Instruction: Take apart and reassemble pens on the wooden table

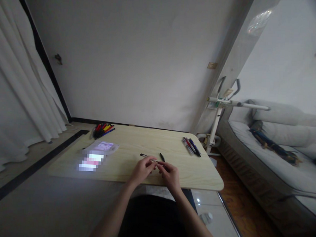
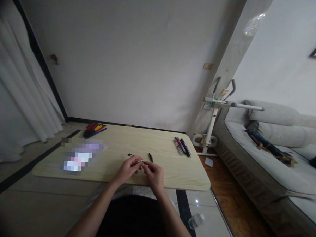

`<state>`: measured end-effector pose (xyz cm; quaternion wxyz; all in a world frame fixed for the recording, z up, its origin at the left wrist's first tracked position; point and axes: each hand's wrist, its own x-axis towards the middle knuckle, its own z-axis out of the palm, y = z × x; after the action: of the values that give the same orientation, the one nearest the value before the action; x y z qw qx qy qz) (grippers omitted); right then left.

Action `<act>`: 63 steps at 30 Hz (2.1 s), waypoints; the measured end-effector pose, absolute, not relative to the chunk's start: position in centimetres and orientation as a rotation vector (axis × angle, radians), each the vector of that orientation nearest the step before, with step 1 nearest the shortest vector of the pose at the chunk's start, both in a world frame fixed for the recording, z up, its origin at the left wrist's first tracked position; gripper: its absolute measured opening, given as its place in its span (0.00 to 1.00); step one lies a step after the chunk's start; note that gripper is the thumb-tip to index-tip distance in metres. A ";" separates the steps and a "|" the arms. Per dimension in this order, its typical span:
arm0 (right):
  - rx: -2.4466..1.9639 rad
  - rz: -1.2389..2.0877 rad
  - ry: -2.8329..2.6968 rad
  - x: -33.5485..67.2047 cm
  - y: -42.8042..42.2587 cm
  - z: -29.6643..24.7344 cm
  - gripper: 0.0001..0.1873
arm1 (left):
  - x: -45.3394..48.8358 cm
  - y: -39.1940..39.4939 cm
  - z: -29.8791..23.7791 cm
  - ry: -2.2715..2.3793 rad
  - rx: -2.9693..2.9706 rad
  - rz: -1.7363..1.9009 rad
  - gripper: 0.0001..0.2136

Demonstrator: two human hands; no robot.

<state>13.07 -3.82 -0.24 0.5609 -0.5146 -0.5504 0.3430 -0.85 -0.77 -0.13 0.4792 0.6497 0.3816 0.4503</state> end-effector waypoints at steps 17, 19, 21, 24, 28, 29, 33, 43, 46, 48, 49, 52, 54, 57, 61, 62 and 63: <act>-1.273 0.743 -1.422 13.3 -3.5 -0.9 0.16 | -0.9 -0.6 0.0 0.973 1.545 1.131 0.15; -1.264 0.723 -1.452 13.4 -3.4 -1.0 0.14 | -0.9 -0.6 0.1 0.976 1.542 1.134 0.15; -1.252 0.696 -1.469 13.5 -3.4 -1.2 0.14 | -1.0 -0.6 0.1 0.983 1.543 1.133 0.15; -1.239 0.662 -1.474 13.8 -3.3 -1.1 0.15 | -1.0 -0.6 -0.1 0.993 1.553 1.130 0.15; -1.259 0.630 -1.503 15.0 -3.2 -0.6 0.16 | -0.9 -0.5 -0.3 0.987 1.551 1.141 0.15; -1.271 0.616 -1.514 15.4 -3.1 -0.4 0.15 | -0.9 -0.5 -0.3 0.981 1.552 1.143 0.14; -1.324 0.546 -1.552 17.3 -2.2 0.0 0.15 | -0.9 -0.4 -0.2 0.971 1.559 1.147 0.14; -1.386 0.331 -1.866 19.7 1.7 0.2 0.13 | -1.0 -0.6 0.2 0.962 1.535 1.144 0.15; -1.390 0.328 -1.941 20.0 2.3 0.2 0.13 | -1.0 -0.7 0.3 0.964 1.529 1.140 0.15; -1.391 0.336 -1.988 20.0 2.5 0.3 0.13 | -1.0 -0.7 0.3 0.964 1.533 1.139 0.15; -1.393 0.341 -2.009 20.0 2.5 0.4 0.13 | -1.0 -0.7 0.2 0.964 1.536 1.142 0.15; -1.401 0.355 -2.060 19.7 2.6 0.6 0.15 | -1.0 -0.7 0.2 0.964 1.541 1.151 0.15; -1.407 0.363 -2.077 19.6 2.6 0.7 0.15 | -1.0 -0.7 0.1 0.963 1.540 1.148 0.15; -1.429 0.377 -2.081 19.5 2.8 0.9 0.16 | -1.0 -0.6 0.0 0.955 1.538 1.143 0.15; -1.424 0.399 -2.116 19.6 2.9 1.1 0.15 | -1.0 -0.6 0.0 0.955 1.548 1.142 0.15; -1.415 0.407 -2.130 19.6 2.9 1.1 0.15 | -1.0 -0.6 0.0 0.957 1.551 1.144 0.15; -1.411 0.416 -2.141 19.6 2.9 1.2 0.16 | -1.0 -0.6 0.0 0.958 1.554 1.144 0.15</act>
<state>19.61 2.89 1.20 0.2686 -0.5233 -0.7939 0.1543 -1.01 -0.63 -0.04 0.4737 0.6353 0.3915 0.4677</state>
